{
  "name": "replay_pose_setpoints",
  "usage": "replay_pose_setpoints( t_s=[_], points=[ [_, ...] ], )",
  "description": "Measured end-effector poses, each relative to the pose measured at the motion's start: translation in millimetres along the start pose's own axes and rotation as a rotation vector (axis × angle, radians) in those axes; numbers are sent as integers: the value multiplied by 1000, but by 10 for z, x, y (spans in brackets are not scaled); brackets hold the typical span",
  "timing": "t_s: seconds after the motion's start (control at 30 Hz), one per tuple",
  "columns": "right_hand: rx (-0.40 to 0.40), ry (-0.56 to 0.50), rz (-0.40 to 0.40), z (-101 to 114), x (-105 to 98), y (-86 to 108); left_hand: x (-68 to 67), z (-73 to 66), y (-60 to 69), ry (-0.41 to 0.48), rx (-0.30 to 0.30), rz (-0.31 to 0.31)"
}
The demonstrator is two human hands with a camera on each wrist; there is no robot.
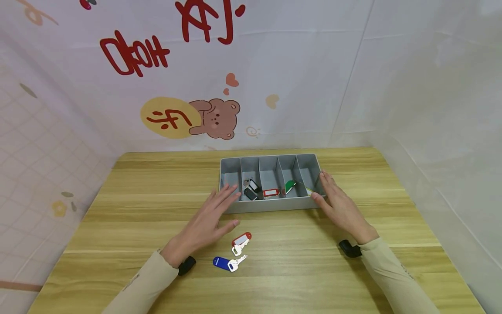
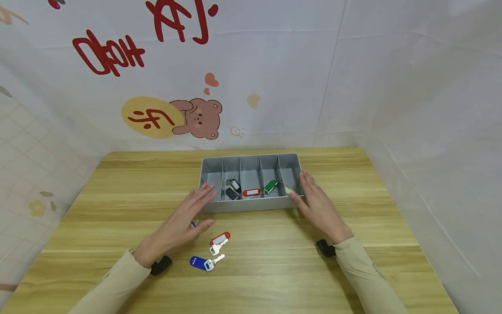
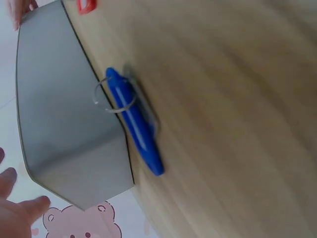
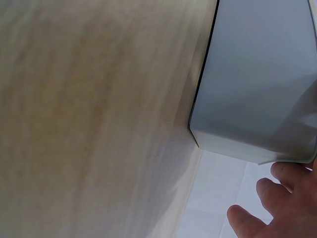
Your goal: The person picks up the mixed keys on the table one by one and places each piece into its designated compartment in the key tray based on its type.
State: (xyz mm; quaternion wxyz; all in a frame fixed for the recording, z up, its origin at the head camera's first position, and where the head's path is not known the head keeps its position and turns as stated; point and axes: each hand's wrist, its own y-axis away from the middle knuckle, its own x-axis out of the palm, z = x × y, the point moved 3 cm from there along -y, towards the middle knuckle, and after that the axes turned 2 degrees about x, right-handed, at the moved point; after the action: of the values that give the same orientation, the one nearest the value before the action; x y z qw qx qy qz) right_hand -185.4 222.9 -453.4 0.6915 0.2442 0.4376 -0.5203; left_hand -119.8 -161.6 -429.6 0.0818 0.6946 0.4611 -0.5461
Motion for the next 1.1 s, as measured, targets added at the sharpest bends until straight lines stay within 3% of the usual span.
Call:
replay_pose_setpoints(
  t_s=[0.37, 0.63, 0.8, 1.1],
  points=[
    [-10, 9, 0, -20, 15, -13, 7, -73, 148, -98, 202, -28],
    [-7, 6, -2, -17, 9, -8, 10, -131, 241, -23, 299, -36],
    [0, 7, -6, -18, 11, -10, 55, -129, 314, -14, 296, 17],
    [-10, 4, -4, -20, 11, -11, 104, -121, 365, 105, 181, 180]
  ],
)
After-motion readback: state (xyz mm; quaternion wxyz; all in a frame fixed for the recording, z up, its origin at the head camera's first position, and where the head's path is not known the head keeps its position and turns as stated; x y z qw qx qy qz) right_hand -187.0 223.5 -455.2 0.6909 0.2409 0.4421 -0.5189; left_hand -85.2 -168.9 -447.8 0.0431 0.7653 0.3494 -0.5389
